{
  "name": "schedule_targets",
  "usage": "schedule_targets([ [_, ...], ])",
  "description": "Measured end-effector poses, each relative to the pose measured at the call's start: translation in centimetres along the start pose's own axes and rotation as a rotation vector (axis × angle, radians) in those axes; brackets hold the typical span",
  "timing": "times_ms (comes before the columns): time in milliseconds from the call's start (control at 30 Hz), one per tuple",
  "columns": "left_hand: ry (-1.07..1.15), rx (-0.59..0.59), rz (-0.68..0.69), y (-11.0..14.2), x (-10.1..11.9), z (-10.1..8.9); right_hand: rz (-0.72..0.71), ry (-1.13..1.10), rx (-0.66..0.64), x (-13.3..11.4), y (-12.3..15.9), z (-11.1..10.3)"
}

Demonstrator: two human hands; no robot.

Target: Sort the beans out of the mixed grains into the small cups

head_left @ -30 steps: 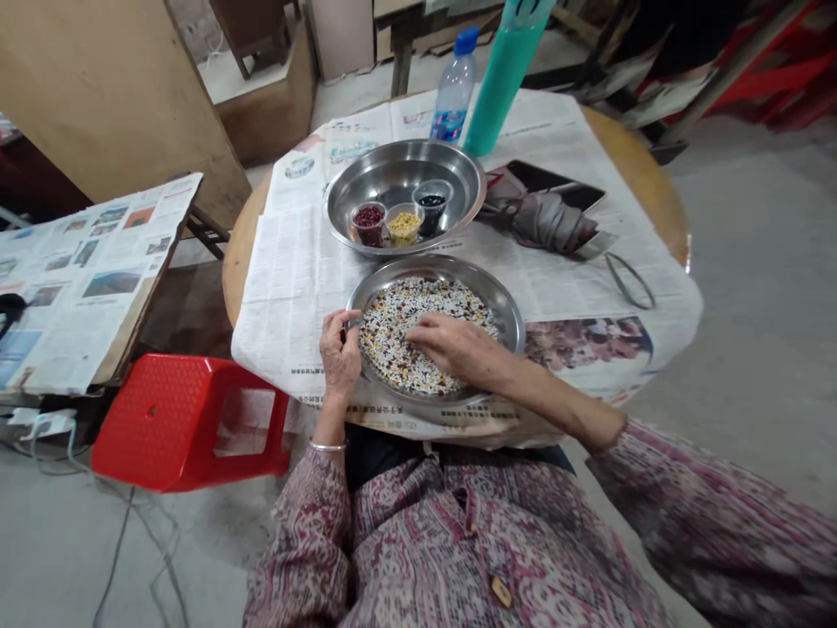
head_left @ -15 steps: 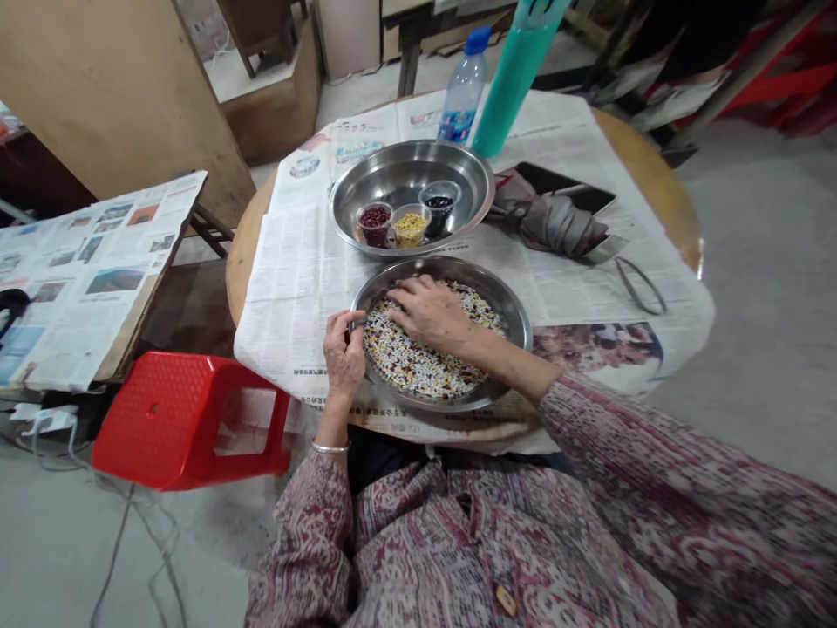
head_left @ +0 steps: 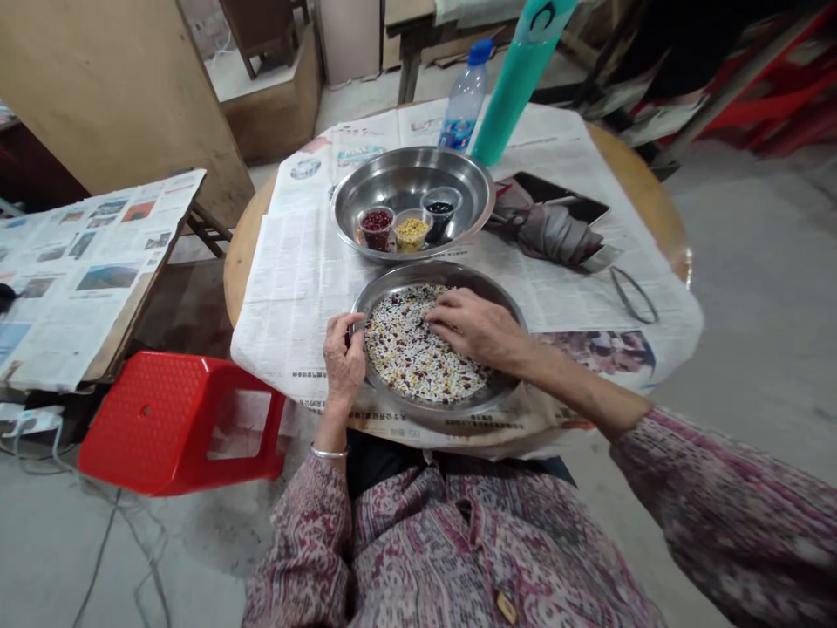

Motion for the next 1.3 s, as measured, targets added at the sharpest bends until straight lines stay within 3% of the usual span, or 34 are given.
schedule_targets([
  [100,0.005,-0.003,0.002,0.0,0.0,0.0,0.231,0.078,0.064,1.9,0.2,-0.9],
  [233,-0.001,-0.005,-0.007,0.0,0.0,0.0,0.358,0.104,-0.001,1.0,0.2,-0.6],
  [433,-0.014,-0.011,-0.010,-0.1,0.0,-0.1,0.287,0.064,-0.098,-2.6,-2.0,1.6],
  [567,-0.029,-0.019,-0.007,-0.1,0.1,-0.3,0.095,0.034,-0.154,-4.4,-4.3,2.3],
  [633,-0.027,-0.024,-0.004,0.0,0.2,-0.4,0.000,0.028,-0.171,-4.8,-4.7,2.4],
  [700,-0.022,-0.024,-0.003,0.0,0.1,-0.4,0.008,0.062,-0.167,-4.5,-4.7,2.2],
  [900,-0.004,-0.006,-0.007,0.1,0.1,-0.3,0.285,0.143,-0.087,-1.5,-4.2,-0.2],
  [1100,0.008,-0.010,-0.017,0.2,0.0,-0.3,0.299,-0.101,0.042,-1.0,-6.0,-3.3],
  [1300,0.012,-0.008,-0.029,0.2,-0.1,-0.3,0.410,-0.080,0.227,1.2,-9.5,-6.3],
])
Point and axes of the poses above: each hand's wrist, its own y-axis away from the middle knuckle, its own z-axis out of the palm, x = y × z, the point moved 3 cm from there along -y, towards the middle knuckle, and after that the axes turned 4 degrees about -y, right-handed, at the moved point
